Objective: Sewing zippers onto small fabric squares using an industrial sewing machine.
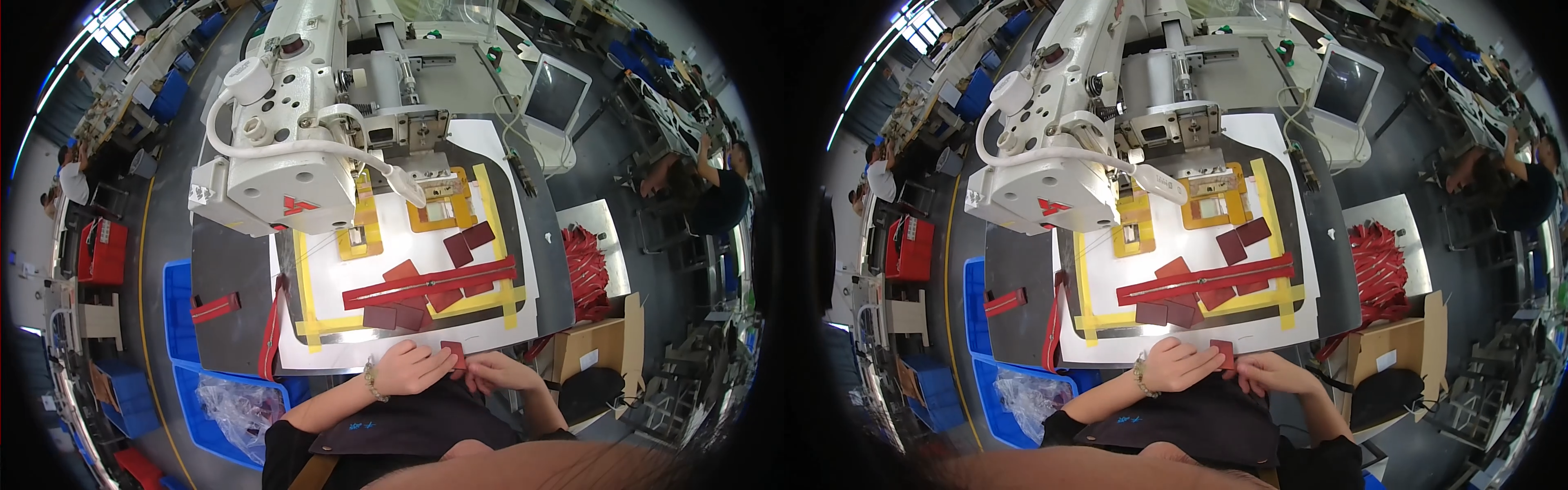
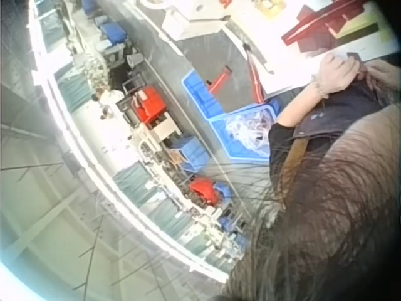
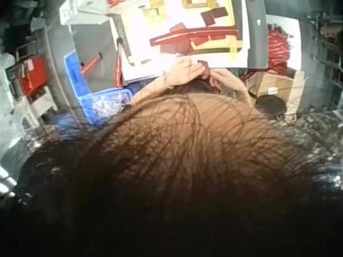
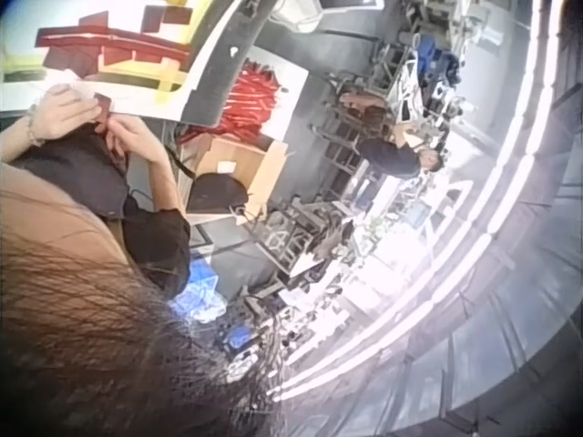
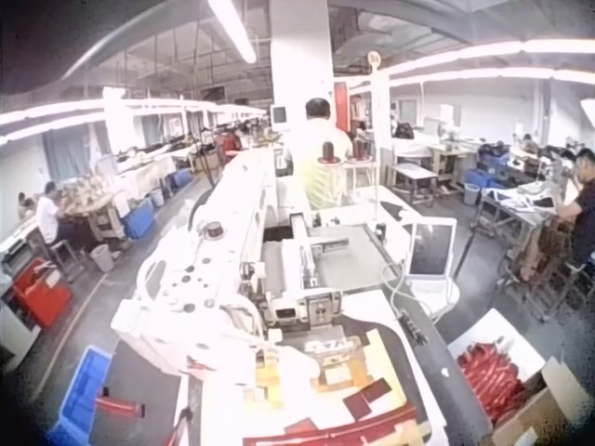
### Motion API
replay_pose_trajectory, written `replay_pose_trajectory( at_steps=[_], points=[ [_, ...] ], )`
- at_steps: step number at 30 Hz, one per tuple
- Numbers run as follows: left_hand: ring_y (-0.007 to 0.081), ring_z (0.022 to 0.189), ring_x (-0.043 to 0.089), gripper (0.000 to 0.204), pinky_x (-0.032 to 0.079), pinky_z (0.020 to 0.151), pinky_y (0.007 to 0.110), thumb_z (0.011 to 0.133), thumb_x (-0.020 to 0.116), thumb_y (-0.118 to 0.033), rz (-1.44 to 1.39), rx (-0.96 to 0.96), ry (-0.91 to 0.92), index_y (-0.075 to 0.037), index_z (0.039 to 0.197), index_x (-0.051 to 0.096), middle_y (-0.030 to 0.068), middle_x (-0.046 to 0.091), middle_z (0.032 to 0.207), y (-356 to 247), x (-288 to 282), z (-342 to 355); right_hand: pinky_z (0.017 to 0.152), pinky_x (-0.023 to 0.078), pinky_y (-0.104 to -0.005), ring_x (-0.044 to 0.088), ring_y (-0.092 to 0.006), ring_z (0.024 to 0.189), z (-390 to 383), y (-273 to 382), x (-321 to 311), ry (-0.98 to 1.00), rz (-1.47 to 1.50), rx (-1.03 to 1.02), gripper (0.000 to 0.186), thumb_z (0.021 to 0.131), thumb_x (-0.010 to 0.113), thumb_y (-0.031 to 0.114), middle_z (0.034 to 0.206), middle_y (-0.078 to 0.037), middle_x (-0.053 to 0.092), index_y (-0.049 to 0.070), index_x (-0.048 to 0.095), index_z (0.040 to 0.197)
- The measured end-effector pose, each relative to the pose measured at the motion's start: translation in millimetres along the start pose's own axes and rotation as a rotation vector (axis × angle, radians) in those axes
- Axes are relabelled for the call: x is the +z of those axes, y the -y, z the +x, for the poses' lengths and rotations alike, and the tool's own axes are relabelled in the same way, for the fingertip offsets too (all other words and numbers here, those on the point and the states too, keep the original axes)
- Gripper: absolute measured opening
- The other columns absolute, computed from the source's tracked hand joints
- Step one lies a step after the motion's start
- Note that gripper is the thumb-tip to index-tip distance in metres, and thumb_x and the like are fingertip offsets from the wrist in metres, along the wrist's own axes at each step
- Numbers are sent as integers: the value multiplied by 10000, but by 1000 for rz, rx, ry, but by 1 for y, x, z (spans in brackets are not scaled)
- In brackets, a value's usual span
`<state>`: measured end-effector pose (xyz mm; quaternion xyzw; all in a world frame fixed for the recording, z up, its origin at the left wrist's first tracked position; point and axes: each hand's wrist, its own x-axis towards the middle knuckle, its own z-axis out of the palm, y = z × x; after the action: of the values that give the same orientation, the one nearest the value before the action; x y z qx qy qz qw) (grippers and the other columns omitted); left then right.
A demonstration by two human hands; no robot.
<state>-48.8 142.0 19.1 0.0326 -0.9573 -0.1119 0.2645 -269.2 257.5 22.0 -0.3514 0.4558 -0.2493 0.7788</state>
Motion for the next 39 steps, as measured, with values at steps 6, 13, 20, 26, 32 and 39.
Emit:
replay_pose_trajectory(
  at_steps=[6, 13, 20, 26, 32, 39],
  points=[
    [110, 735, 605, 289, 421, 559, 218, 699, 639, -105, 2, 171, -227, -40, 977, 680, 46, 663, 963, 4, 1, 3, 418, 350, -158, 504, -32, 503, 32, 3, 25, -272, 475, -262, 151, 943, 541, 160, 719, -31, 592, 19, 581, 908],
    [151, 734, 596, 291, 455, 620, 257, 669, 733, -126, -210, 9, -281, -69, 951, 690, 47, 633, 906, 7, -1, -6, 592, 430, -174, 542, -38, 659, 49, 14, 41, -540, 306, -576, 39, 875, 619, 27, 786, -15, 605, 7, 586, 868],
    [191, 800, 593, 345, 468, 675, 292, 602, 830, -172, -420, -348, -438, -114, 919, 707, 53, 611, 950, 13, -12, -4, 647, 432, -182, 545, -39, 718, 67, 25, 44, -391, 318, -702, 18, 877, 605, 7, 813, -15, 610, -2, 602, 862],
    [194, 818, 627, 229, 506, 657, 275, 656, 786, -39, -609, -533, -552, -54, 868, 701, 92, 632, 992, 0, -24, -2, 628, 426, -177, 539, -41, 690, 72, 43, 57, -409, 216, -764, 38, 873, 601, -6, 789, -14, 600, -15, 634, 890],
    [192, 787, 637, 178, 508, 673, 269, 671, 778, 5, -708, -694, -648, -21, 820, 685, 119, 650, 915, 2, -25, -3, 619, 442, -185, 554, -66, 669, 82, 34, 56, -414, 360, -742, 119, 853, 609, -31, 743, -7, 555, -34, 614, 972],
    [157, 774, 624, 163, 499, 656, 249, 684, 754, 72, -841, -761, -749, 11, 777, 634, 117, 641, 872, 12, -19, -10, 607, 480, -215, 583, -100, 687, 89, 49, 66, -441, 225, -737, 254, 822, 627, -57, 840, -64, 603, -53, 582, 1071]
  ],
)
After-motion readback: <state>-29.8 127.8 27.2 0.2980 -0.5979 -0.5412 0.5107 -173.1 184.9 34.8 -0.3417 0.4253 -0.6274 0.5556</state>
